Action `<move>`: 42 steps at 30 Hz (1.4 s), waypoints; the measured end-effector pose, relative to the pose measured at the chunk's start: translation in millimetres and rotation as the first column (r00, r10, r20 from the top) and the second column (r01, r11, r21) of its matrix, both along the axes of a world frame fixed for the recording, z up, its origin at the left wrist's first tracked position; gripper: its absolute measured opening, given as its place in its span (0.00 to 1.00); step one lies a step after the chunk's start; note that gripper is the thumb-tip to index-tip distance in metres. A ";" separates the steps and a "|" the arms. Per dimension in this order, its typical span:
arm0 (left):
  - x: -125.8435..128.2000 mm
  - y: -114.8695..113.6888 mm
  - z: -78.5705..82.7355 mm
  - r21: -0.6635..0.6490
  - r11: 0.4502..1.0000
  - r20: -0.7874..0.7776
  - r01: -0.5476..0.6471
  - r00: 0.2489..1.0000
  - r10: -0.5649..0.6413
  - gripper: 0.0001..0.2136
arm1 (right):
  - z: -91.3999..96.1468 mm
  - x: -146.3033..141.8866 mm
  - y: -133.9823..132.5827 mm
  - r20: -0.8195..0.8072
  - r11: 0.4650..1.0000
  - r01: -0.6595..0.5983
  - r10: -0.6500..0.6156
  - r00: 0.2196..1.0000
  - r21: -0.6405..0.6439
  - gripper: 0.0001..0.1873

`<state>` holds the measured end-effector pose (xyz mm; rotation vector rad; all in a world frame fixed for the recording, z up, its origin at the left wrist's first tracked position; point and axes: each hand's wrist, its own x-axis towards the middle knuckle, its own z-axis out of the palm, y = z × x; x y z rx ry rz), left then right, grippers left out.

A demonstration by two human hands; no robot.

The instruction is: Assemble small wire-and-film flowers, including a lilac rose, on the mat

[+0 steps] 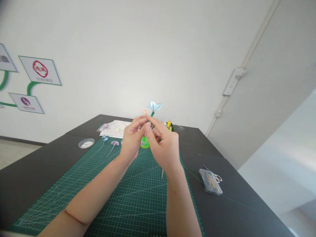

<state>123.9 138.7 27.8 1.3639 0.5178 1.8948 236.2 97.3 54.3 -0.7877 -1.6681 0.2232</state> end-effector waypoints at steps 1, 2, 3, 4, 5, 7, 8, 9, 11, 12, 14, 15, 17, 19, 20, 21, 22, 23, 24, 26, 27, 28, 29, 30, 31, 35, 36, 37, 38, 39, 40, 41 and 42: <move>-0.6 -1.4 1.3 0.003 1.000 -0.006 0.002 1.000 -0.002 0.07 | -0.2 -0.8 0.1 -0.066 0.998 0.034 -0.031 0.997 0.044 0.14; -1.1 -3.3 2.7 0.005 1.000 -0.015 0.002 1.000 -0.002 0.07 | 0.0 -1.7 0.4 -0.143 0.993 0.081 -0.069 0.987 0.082 0.11; -1.7 -5.7 4.3 0.007 1.000 -0.026 0.001 1.000 -0.001 0.07 | 0.5 -2.4 0.8 -0.213 0.985 0.131 -0.106 0.971 0.110 0.10; -2.4 -8.4 5.9 0.009 1.000 -0.037 0.000 0.999 0.000 0.07 | 1.5 -3.0 1.2 -0.262 0.978 0.171 -0.134 0.956 0.122 0.09; -3.2 -11.3 7.4 0.011 1.000 -0.048 0.001 0.999 -0.001 0.07 | 2.8 -3.5 1.4 -0.283 0.975 0.186 -0.146 0.948 0.119 0.07; -5.1 -17.1 10.3 0.011 1.000 -0.063 0.004 0.998 -0.003 0.07 | 5.9 -3.8 0.3 -0.257 0.993 0.110 -0.094 0.962 0.051 0.04; -6.2 -19.6 11.6 0.007 1.000 -0.072 -0.001 0.997 0.001 0.07 | 7.5 -3.7 -1.1 -0.233 0.999 0.034 -0.036 0.972 -0.011 0.05; -7.5 -21.6 12.8 0.002 1.000 -0.082 -0.012 0.997 0.012 0.07 | 8.9 -3.5 -3.0 -0.215 0.996 -0.038 0.021 0.976 -0.078 0.07; -10.6 -24.3 15.2 -0.008 0.999 -0.110 -0.049 0.993 0.048 0.07 | 11.1 -2.7 -8.3 -0.191 0.980 -0.089 0.054 0.980 -0.178 0.10; -12.4 -25.0 16.4 -0.008 0.997 -0.129 -0.071 0.989 0.069 0.07 | 11.7 -2.0 -11.2 -0.173 0.979 -0.056 0.022 0.985 -0.197 0.11; -16.7 -25.5 19.0 0.008 0.993 -0.169 -0.119 0.978 0.118 0.07 | 12.3 -0.1 -17.3 -0.114 0.981 0.068 -0.089 0.989 -0.181 0.11; -19.1 -25.6 20.3 0.024 0.989 -0.194 -0.146 0.970 0.148 0.07 | 12.4 1.1 -20.2 -0.071 0.979 0.126 -0.138 0.988 -0.160 0.11; -24.3 -25.4 22.3 0.065 0.976 -0.261 -0.209 0.940 0.219 0.08 | 12.5 4.0 -25.8 0.028 0.976 0.185 -0.183 0.983 -0.113 0.11; -29.7 -25.1 23.6 0.105 0.958 -0.351 -0.265 0.892 0.285 0.09 | 13.2 7.3 -31.5 0.114 0.978 0.193 -0.183 0.976 -0.083 0.11; -32.4 -25.1 23.9 0.115 0.952 -0.404 -0.282 0.862 0.304 0.09 | 14.0 9.1 -34.5 0.143 0.979 0.185 -0.172 0.975 -0.082 0.11; -35.1 -25.1 24.2 0.117 0.949 -0.464 -0.294 0.828 0.314 0.10 | 15.1 11.1 -37.6 0.161 0.981 0.169 -0.153 0.975 -0.092 0.11; -37.6 -25.3 24.4 0.115 0.947 -0.529 -0.301 0.788 0.315 0.10 | 16.5 13.3 -40.7 0.169 0.983 0.143 -0.123 0.978 -0.115 0.11; -40.0 -25.7 24.6 0.113 0.946 -0.591 -0.304 0.745 0.310 0.11 | 18.2 15.9 -43.9 0.168 0.983 0.106 -0.080 0.982 -0.152 0.11; -42.1 -26.4 24.9 0.114 0.945 -0.649 -0.306 0.698 0.304 0.11 | 19.9 19.0 -47.0 0.159 0.979 0.061 -0.030 0.987 -0.195 0.12; -45.5 -28.5 25.6 0.131 0.943 -0.729 -0.308 0.614 0.301 0.11 | 23.2 26.9 -53.2 0.131 0.962 -0.024 0.062 0.989 -0.273 0.12; -46.6 -30.0 26.1 0.143 0.941 -0.752 -0.307 0.585 0.305 0.12 | 24.3 31.5 -56.1 0.119 0.955 -0.051 0.089 0.989 -0.292 0.11; -47.5 -31.8 26.7 0.154 0.941 -0.768 -0.301 0.563 0.306 0.12 | 25.0 36.3 -58.9 0.110 0.952 -0.068 0.105 0.988 -0.299 0.11; -48.0 -34.0 27.4 0.164 0.943 -0.784 -0.291 0.542 0.303 0.12 | 25.1 40.9 -61.3 0.101 0.953 -0.078 0.112 0.989 -0.292 0.10; -48.3 -36.6 28.1 0.169 0.948 -0.806 -0.271 0.516 0.291 0.11 | 24.7 45.0 -63.3 0.092 0.956 -0.083 0.113 0.989 -0.280 0.10; -48.4 -39.5 29.0 0.169 0.956 -0.833 -0.240 0.484 0.269 0.11 | 23.8 48.5 -64.7 0.077 0.960 -0.088 0.112 0.991 -0.267 0.09; -47.5 -51.6 32.0 0.117 0.989 -0.939 -0.089 0.314 0.139 0.12 | 18.0 53.9 -60.5 -0.047 0.976 -0.103 0.095 0.994 -0.190 0.05; -47.2 -54.1 32.2 0.113 0.992 -0.946 -0.058 0.298 0.126 0.12 | 16.8 53.7 -57.0 -0.082 0.980 -0.104 0.091 0.992 -0.169 0.05; -47.0 -56.3 32.2 0.113 0.993 -0.949 -0.031 0.293 0.117 0.12 | 15.9 53.2 -52.6 -0.112 0.983 -0.105 0.088 0.990 -0.150 0.05; -46.8 -58.2 32.1 0.111 0.994 -0.949 -0.007 0.295 0.108 0.11 | 15.4 52.7 -47.7 -0.134 0.985 -0.106 0.087 0.987 -0.139 0.05; -46.6 -60.0 31.9 0.103 0.995 -0.949 0.013 0.301 0.095 0.10 | 15.1 52.2 -42.6 -0.150 0.985 -0.107 0.086 0.985 -0.133 0.05; -46.5 -61.5 31.9 0.089 0.996 -0.948 0.029 0.308 0.076 0.09 | 15.0 51.9 -37.4 -0.162 0.986 -0.106 0.085 0.983 -0.129 0.05; -46.5 -63.0 31.9 0.070 0.997 -0.948 0.042 0.314 0.053 0.07 | 15.0 51.7 -32.3 -0.172 0.986 -0.105 0.082 0.982 -0.128 0.06; -46.5 -64.5 32.1 0.053 0.997 -0.947 0.053 0.321 0.033 0.06 | 15.1 51.5 -27.4 -0.183 0.986 -0.104 0.080 0.980 -0.130 0.06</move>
